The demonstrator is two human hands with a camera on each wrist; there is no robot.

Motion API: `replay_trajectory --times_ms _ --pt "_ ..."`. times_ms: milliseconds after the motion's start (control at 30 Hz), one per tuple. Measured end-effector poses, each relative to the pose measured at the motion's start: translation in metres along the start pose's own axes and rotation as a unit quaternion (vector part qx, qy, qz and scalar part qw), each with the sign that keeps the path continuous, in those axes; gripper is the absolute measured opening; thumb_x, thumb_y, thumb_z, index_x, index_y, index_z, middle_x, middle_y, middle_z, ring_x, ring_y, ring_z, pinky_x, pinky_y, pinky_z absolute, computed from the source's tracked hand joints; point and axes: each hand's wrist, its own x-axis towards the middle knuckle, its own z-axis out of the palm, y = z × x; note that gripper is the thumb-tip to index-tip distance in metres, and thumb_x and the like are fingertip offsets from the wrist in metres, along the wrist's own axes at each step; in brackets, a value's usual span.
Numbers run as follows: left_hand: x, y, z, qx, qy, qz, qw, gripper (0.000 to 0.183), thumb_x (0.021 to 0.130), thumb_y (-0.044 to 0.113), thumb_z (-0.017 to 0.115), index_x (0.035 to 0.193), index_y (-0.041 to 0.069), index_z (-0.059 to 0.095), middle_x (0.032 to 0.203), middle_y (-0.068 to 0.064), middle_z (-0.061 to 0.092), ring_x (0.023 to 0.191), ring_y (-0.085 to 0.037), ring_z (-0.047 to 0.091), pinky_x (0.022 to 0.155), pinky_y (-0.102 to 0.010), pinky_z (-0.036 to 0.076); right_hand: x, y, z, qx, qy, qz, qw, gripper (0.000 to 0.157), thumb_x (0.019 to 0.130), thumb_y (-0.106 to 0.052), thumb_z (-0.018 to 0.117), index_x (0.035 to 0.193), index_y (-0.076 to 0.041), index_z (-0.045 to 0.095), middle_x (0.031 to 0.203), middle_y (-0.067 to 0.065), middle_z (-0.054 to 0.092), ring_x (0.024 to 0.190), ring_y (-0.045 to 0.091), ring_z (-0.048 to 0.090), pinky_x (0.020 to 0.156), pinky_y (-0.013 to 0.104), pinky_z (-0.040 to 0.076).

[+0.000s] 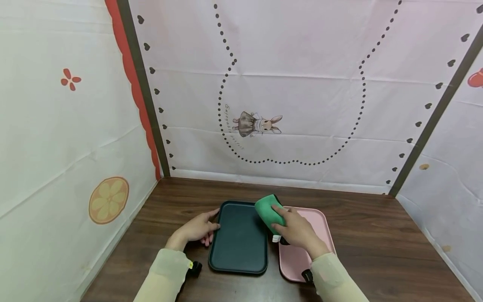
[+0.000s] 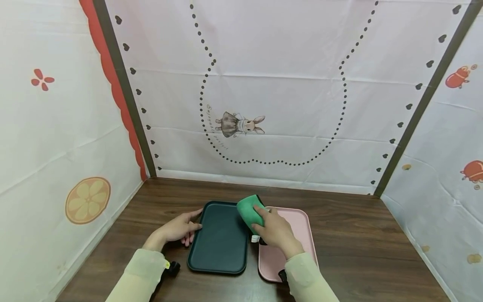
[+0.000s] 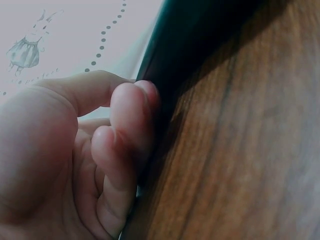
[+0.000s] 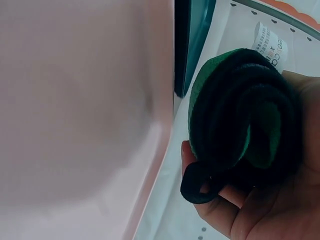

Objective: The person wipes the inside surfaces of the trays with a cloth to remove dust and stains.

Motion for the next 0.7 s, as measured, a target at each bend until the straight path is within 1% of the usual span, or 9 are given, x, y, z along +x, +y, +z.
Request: replay_trajectory --times_ms 133,233,333,400,500,567,633,700 --pt "0.000 -0.001 0.000 -0.001 -0.001 -0.001 1.0000 0.072 0.108 0.019 0.054 0.168 0.012 0.015 0.060 -0.006 0.064 0.046 -0.013 0.060 0.048 -0.027 0.051 0.002 -0.007 0.004 0.002 -0.004 -0.012 1.000 0.063 0.097 -0.037 0.072 0.156 -0.027 0.050 0.144 0.022 0.056 0.100 0.032 0.070 0.081 0.052 0.055" --pt "0.001 -0.002 0.000 -0.001 -0.001 -0.001 1.0000 0.072 0.108 0.020 0.054 0.168 0.012 0.015 0.060 -0.006 0.063 0.046 -0.013 0.060 0.048 -0.027 0.050 0.004 -0.011 0.007 0.003 -0.004 -0.019 1.000 0.063 0.096 -0.037 0.072 0.155 -0.028 0.051 0.134 0.018 0.060 0.091 0.025 0.067 0.076 0.047 0.054" --pt "0.000 -0.003 0.001 -0.001 0.000 0.000 1.0000 0.071 0.108 0.020 0.054 0.168 0.012 0.015 0.060 -0.005 0.063 0.046 -0.013 0.060 0.048 -0.027 0.051 0.005 -0.015 0.009 0.008 -0.006 -0.026 1.000 0.064 0.096 -0.036 0.073 0.155 -0.026 0.052 0.122 0.016 0.062 0.080 0.020 0.061 0.071 0.043 0.051" --pt "0.000 -0.003 0.001 -0.001 0.000 0.001 1.0000 0.071 0.108 0.020 0.054 0.167 0.011 0.016 0.060 -0.005 0.063 0.046 -0.013 0.060 0.048 -0.027 0.051 0.005 -0.018 0.011 0.008 -0.009 -0.027 1.000 0.064 0.096 -0.036 0.073 0.155 -0.026 0.052 0.122 0.017 0.062 0.078 0.020 0.060 0.070 0.042 0.051" --pt "0.000 -0.003 0.002 -0.002 0.000 0.002 1.0000 0.071 0.108 0.020 0.054 0.167 0.011 0.016 0.061 -0.005 0.063 0.047 -0.013 0.060 0.048 -0.027 0.051 0.005 -0.021 0.013 0.008 -0.010 -0.030 0.999 0.064 0.095 -0.036 0.074 0.154 -0.025 0.052 0.131 0.025 0.062 0.086 0.027 0.066 0.074 0.048 0.053" --pt "0.000 -0.002 0.001 -0.002 0.001 0.002 1.0000 0.071 0.108 0.020 0.054 0.167 0.011 0.016 0.061 -0.005 0.063 0.046 -0.013 0.060 0.048 -0.027 0.051 0.006 -0.022 0.015 0.007 -0.008 -0.031 0.999 0.064 0.095 -0.036 0.074 0.154 -0.025 0.053 0.139 0.031 0.058 0.101 0.037 0.070 0.080 0.054 0.055" --pt "0.000 -0.002 0.001 -0.002 0.001 0.002 1.0000 0.071 0.108 0.020 0.054 0.167 0.011 0.016 0.061 -0.005 0.063 0.046 -0.013 0.060 0.048 -0.026 0.051 0.007 -0.024 0.017 0.008 -0.007 -0.031 0.999 0.063 0.094 -0.036 0.075 0.153 -0.024 0.054 0.145 0.034 0.055 0.113 0.044 0.068 0.084 0.058 0.055" --pt "0.000 -0.001 0.001 -0.003 0.001 0.003 1.0000 0.071 0.108 0.019 0.054 0.167 0.011 0.016 0.060 -0.004 0.063 0.046 -0.012 0.060 0.048 -0.026 0.051 0.008 -0.025 0.019 0.008 -0.009 -0.029 1.000 0.063 0.094 -0.036 0.074 0.153 -0.024 0.054 0.146 0.034 0.054 0.117 0.046 0.066 0.086 0.059 0.055"
